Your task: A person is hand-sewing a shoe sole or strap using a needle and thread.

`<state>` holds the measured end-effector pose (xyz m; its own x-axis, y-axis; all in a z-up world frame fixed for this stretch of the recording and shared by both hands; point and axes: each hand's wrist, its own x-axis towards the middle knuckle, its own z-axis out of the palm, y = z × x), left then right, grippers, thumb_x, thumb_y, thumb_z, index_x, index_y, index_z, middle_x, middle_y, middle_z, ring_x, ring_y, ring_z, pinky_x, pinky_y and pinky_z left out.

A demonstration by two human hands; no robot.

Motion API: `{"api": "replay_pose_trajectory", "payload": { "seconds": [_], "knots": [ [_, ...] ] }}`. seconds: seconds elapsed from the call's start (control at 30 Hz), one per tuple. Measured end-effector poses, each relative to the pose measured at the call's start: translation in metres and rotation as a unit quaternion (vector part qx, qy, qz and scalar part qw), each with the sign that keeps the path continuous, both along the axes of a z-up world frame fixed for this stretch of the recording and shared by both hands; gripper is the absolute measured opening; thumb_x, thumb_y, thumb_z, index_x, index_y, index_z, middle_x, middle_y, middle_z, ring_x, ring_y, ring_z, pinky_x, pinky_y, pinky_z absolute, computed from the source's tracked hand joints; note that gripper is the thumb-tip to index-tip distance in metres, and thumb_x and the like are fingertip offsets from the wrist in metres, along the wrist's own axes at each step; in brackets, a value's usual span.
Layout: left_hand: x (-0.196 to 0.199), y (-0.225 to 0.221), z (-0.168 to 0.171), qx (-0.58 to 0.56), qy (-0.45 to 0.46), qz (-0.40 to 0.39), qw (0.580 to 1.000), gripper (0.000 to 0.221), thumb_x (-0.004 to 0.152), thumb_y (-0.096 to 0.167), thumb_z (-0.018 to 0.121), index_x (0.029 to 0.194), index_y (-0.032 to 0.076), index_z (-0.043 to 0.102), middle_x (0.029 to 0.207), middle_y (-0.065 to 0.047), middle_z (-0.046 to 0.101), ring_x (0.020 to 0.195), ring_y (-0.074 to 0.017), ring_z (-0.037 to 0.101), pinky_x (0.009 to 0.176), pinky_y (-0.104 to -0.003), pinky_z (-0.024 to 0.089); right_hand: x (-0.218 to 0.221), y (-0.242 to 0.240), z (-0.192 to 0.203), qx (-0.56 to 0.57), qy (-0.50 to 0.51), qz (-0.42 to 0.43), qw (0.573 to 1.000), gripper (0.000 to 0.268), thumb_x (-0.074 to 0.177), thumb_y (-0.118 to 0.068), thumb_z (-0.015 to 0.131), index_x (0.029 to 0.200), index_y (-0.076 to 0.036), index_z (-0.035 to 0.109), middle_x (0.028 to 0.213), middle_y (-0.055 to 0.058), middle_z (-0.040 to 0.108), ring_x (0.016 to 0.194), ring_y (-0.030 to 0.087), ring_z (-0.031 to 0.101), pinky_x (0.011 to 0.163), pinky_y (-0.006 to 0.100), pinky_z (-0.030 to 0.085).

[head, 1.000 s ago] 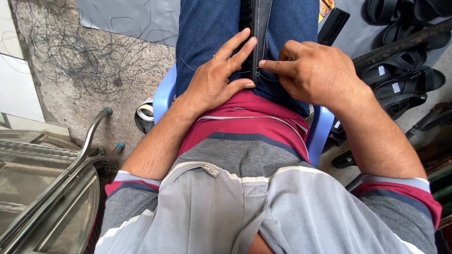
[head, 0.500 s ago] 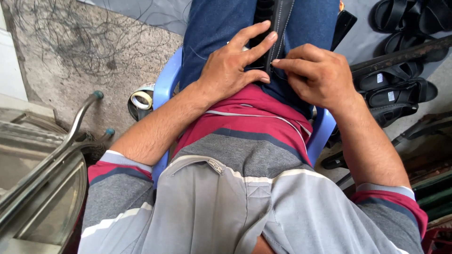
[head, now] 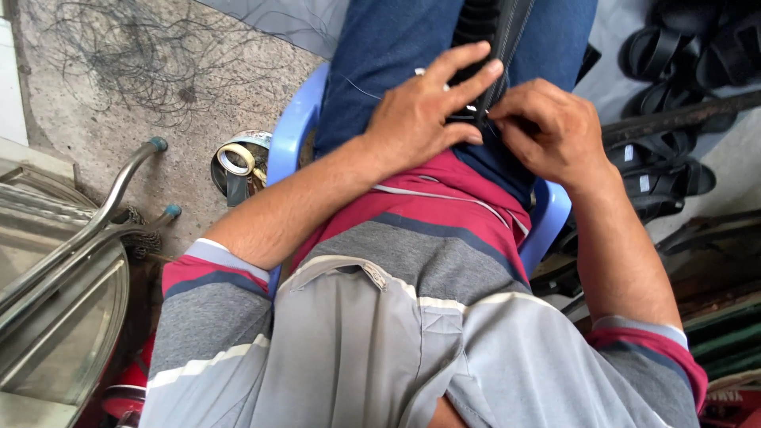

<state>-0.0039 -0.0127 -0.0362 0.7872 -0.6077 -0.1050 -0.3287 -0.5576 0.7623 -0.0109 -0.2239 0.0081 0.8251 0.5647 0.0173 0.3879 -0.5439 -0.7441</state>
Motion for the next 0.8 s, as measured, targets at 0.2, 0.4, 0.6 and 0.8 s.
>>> {"api": "replay_pose_trajectory", "payload": {
  "seconds": [0.2,0.4,0.6,0.8],
  "knots": [
    [-0.005,0.019,0.032,-0.033,0.089,0.048,0.994,0.066,0.084,0.021,0.07,0.136,0.022,0.03,0.131,-0.001,0.042,0.115,-0.0217,0.057,0.077,-0.041,0.056,-0.005,-0.002,0.017,-0.106,0.079,-0.015,0.991,0.028,0.088,-0.008,0.066,0.113,-0.006,0.053,0.104,0.01,0.058,0.077,0.023,0.057,0.066,0.035,0.044],
    [0.007,0.059,0.049,0.135,0.126,-0.016,0.983,0.012,0.085,0.027,0.056,0.091,0.022,0.065,0.083,-0.006,0.058,0.073,-0.0335,0.06,0.06,-0.049,0.045,0.002,0.005,0.031,-0.103,0.024,0.059,0.993,0.028,0.087,0.0,0.05,0.114,-0.003,0.055,0.107,0.012,0.062,0.1,0.027,0.06,0.081,0.035,0.048],
    [0.021,0.053,0.071,-0.173,0.372,0.008,0.912,0.007,0.082,0.022,0.063,0.083,0.016,0.066,0.125,-0.001,0.053,0.084,-0.0012,0.055,0.078,-0.017,0.041,-0.003,0.009,0.026,-0.102,0.045,0.039,0.993,0.034,0.083,0.0,0.051,0.116,-0.006,0.054,0.106,0.008,0.063,0.094,0.026,0.061,0.081,0.036,0.048],
    [0.005,0.018,0.027,-0.286,0.323,0.12,0.894,0.015,0.083,0.01,0.064,0.097,0.012,0.066,0.089,-0.007,0.061,0.057,-0.0127,0.064,0.041,-0.016,0.05,-0.009,0.01,0.018,-0.069,0.025,-0.047,0.996,0.027,0.079,-0.003,0.069,0.104,-0.012,0.063,0.096,0.003,0.067,0.087,0.023,0.064,0.075,0.035,0.051]
  ]
}}
